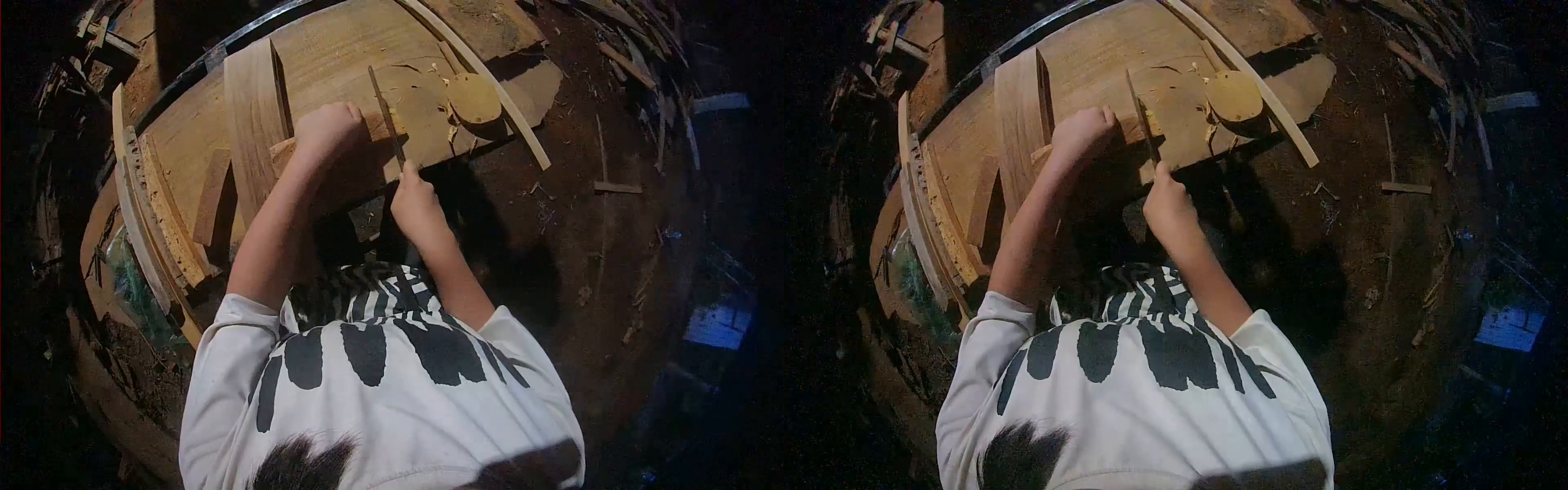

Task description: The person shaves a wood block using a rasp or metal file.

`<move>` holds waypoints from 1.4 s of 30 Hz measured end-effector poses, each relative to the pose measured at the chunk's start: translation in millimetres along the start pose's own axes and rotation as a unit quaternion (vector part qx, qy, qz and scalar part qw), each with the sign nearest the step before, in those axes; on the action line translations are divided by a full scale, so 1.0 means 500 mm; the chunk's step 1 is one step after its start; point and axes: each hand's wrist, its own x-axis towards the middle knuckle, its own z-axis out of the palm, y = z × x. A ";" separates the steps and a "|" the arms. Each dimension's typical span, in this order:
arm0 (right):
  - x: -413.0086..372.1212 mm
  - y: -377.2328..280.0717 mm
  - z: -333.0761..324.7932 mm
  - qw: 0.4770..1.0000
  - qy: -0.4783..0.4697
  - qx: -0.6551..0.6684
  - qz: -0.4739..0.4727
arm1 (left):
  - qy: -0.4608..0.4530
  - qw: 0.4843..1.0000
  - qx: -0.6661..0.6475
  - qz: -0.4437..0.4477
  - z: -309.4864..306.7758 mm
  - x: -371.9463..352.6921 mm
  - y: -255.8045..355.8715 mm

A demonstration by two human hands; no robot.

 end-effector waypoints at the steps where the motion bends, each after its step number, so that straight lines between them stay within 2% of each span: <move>1: -0.016 0.007 -0.001 1.000 -0.001 0.007 -0.004 | 0.009 1.000 -0.009 -0.024 0.008 0.004 -0.004; 3: -0.062 0.026 -0.002 1.000 -0.003 0.017 -0.012 | 0.014 0.999 -0.008 -0.027 0.018 0.011 -0.010; 5: -0.119 0.050 -0.003 0.999 -0.022 0.013 0.046 | 0.019 0.999 -0.011 -0.029 0.009 0.010 -0.013; 7: -0.131 0.060 -0.002 0.999 -0.018 0.011 0.031 | -0.016 0.999 0.009 0.046 -0.010 0.002 -0.010; 8: -0.136 0.062 0.001 1.000 -0.016 0.013 0.017 | -0.016 0.999 0.009 0.044 0.003 0.008 -0.017; 10: -0.089 0.046 0.004 0.999 -0.007 0.031 -0.006 | 0.008 0.988 0.091 0.127 0.023 0.022 -0.036; 14: -0.024 0.015 -0.005 0.999 0.009 0.030 -0.033 | 0.010 0.994 0.045 0.098 0.010 0.006 -0.021; 16: -0.051 0.026 -0.002 0.999 0.017 0.031 -0.023 | -0.004 1.000 -0.002 -0.020 0.015 0.014 -0.014; 20: -0.152 0.056 -0.014 0.999 -0.003 0.044 0.031 | 0.029 0.997 0.048 0.044 0.041 0.033 -0.046; 22: -0.159 0.055 -0.021 0.998 -0.014 0.044 0.051 | 0.006 0.997 0.030 0.077 0.029 0.025 -0.046; 23: -0.157 0.051 -0.022 0.998 -0.025 0.044 0.036 | 0.006 0.997 0.030 0.077 0.024 0.020 -0.048; 25: -0.140 0.039 -0.009 0.998 -0.036 0.047 0.024 | -0.007 0.999 0.028 0.024 -0.009 -0.008 -0.043; 30: -0.030 -0.001 0.030 0.995 0.011 0.077 -0.070 | -0.005 0.999 0.032 -0.010 -0.003 -0.019 -0.044; 35: -0.085 0.005 0.025 0.997 -0.006 0.064 -0.037 | 0.023 0.998 0.033 -0.046 0.000 -0.018 -0.045; 37: -0.139 0.034 0.025 0.997 -0.026 0.069 -0.005 | 0.025 0.998 0.058 0.017 0.000 -0.020 -0.050; 39: -0.155 0.032 0.015 0.995 -0.043 0.079 0.049 | 0.006 0.999 0.052 0.013 -0.012 -0.022 -0.045; 40: -0.147 0.032 0.017 0.995 -0.043 0.077 0.050 | -0.012 0.999 0.048 0.012 -0.018 -0.025 -0.040; 42: -0.103 0.029 0.024 0.996 -0.007 0.091 -0.009 | -0.019 0.998 0.057 0.025 -0.020 -0.023 -0.040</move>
